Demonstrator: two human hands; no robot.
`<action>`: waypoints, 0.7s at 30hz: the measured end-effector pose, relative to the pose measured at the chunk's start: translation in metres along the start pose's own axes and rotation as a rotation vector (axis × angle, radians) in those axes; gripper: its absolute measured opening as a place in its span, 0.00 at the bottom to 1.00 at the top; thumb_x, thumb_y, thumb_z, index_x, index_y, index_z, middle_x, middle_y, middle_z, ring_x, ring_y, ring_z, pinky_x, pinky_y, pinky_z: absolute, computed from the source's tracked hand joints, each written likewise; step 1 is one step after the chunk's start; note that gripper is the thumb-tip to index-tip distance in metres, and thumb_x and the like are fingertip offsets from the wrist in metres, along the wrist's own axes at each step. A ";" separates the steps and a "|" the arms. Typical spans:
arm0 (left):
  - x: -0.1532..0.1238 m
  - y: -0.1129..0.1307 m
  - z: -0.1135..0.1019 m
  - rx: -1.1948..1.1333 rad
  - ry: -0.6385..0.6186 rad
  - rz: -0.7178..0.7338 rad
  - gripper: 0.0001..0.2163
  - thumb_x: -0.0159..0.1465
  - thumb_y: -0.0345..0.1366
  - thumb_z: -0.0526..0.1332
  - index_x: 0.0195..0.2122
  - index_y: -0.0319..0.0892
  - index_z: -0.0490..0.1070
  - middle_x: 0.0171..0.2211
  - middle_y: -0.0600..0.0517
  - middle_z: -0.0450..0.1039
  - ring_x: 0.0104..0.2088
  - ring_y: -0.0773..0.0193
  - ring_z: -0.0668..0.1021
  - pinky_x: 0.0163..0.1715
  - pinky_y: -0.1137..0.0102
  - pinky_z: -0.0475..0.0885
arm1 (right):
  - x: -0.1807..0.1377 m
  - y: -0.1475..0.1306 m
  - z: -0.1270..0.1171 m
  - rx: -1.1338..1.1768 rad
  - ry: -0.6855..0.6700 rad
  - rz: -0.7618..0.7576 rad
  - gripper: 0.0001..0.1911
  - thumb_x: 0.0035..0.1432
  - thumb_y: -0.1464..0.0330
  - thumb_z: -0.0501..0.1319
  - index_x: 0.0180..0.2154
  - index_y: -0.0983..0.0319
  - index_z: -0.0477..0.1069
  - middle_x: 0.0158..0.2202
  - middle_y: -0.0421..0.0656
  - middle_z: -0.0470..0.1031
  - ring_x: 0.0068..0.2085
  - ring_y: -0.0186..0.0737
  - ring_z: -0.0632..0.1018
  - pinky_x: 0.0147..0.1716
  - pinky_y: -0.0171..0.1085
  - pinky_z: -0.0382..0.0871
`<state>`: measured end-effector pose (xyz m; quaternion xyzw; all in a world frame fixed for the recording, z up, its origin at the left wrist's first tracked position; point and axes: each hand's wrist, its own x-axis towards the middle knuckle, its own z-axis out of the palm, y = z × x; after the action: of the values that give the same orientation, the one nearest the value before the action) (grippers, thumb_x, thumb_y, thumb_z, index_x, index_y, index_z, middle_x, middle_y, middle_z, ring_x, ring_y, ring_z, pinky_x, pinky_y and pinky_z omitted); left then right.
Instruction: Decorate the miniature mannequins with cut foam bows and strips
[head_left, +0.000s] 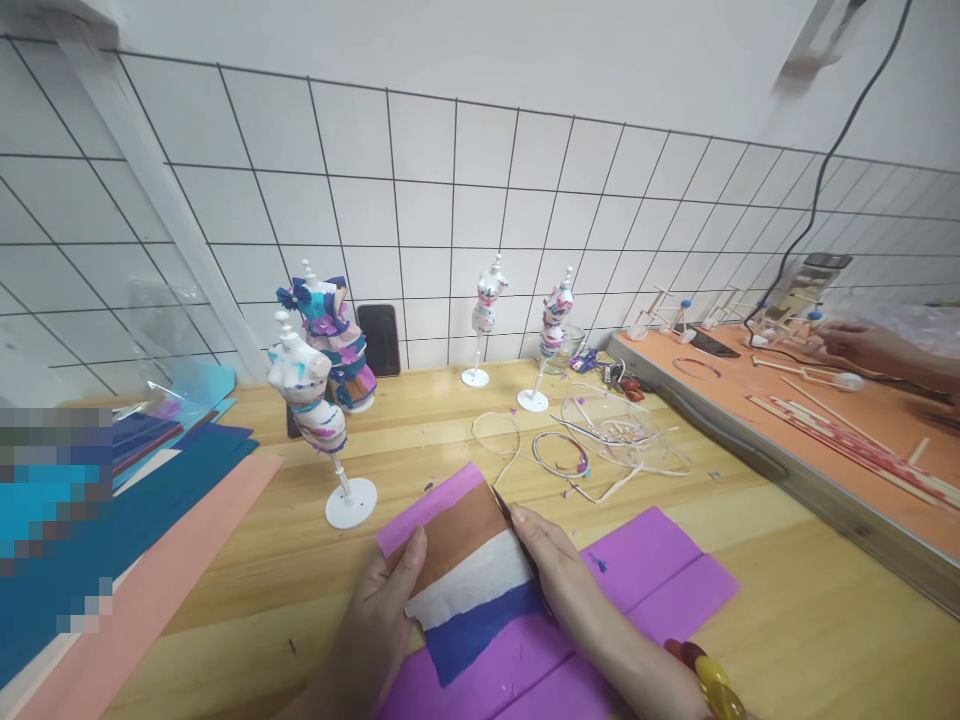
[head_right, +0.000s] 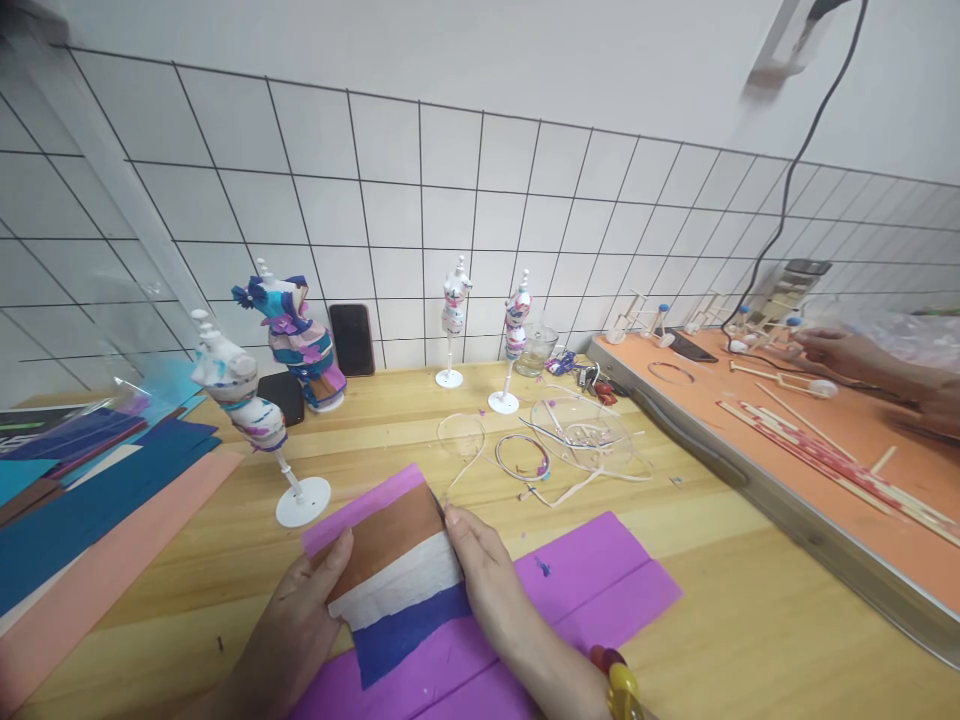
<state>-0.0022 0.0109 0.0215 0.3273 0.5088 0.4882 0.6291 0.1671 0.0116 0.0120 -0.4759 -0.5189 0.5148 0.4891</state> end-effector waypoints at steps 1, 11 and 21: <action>0.000 0.000 0.000 -0.010 -0.011 -0.011 0.14 0.50 0.40 0.64 0.38 0.43 0.74 0.36 0.47 0.78 0.47 0.50 0.74 0.47 0.64 0.70 | 0.000 0.000 0.000 -0.001 -0.002 0.001 0.20 0.59 0.55 0.51 0.37 0.60 0.75 0.38 0.43 0.77 0.40 0.44 0.74 0.43 0.41 0.64; 0.000 0.001 0.001 0.015 0.041 -0.022 0.08 0.46 0.37 0.66 0.28 0.45 0.75 0.28 0.49 0.77 0.39 0.50 0.77 0.38 0.66 0.75 | 0.000 0.005 0.001 0.005 -0.002 0.016 0.21 0.58 0.53 0.51 0.37 0.60 0.74 0.39 0.43 0.77 0.39 0.44 0.74 0.41 0.39 0.65; -0.001 0.005 0.003 0.030 0.036 -0.002 0.03 0.47 0.36 0.64 0.24 0.46 0.74 0.24 0.49 0.76 0.44 0.48 0.75 0.46 0.63 0.71 | 0.000 0.001 0.004 0.010 0.002 0.026 0.22 0.59 0.52 0.50 0.37 0.61 0.74 0.38 0.43 0.77 0.40 0.45 0.74 0.43 0.40 0.65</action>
<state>-0.0006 0.0115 0.0277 0.3274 0.5277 0.4855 0.6153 0.1633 0.0109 0.0115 -0.4805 -0.5098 0.5232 0.4853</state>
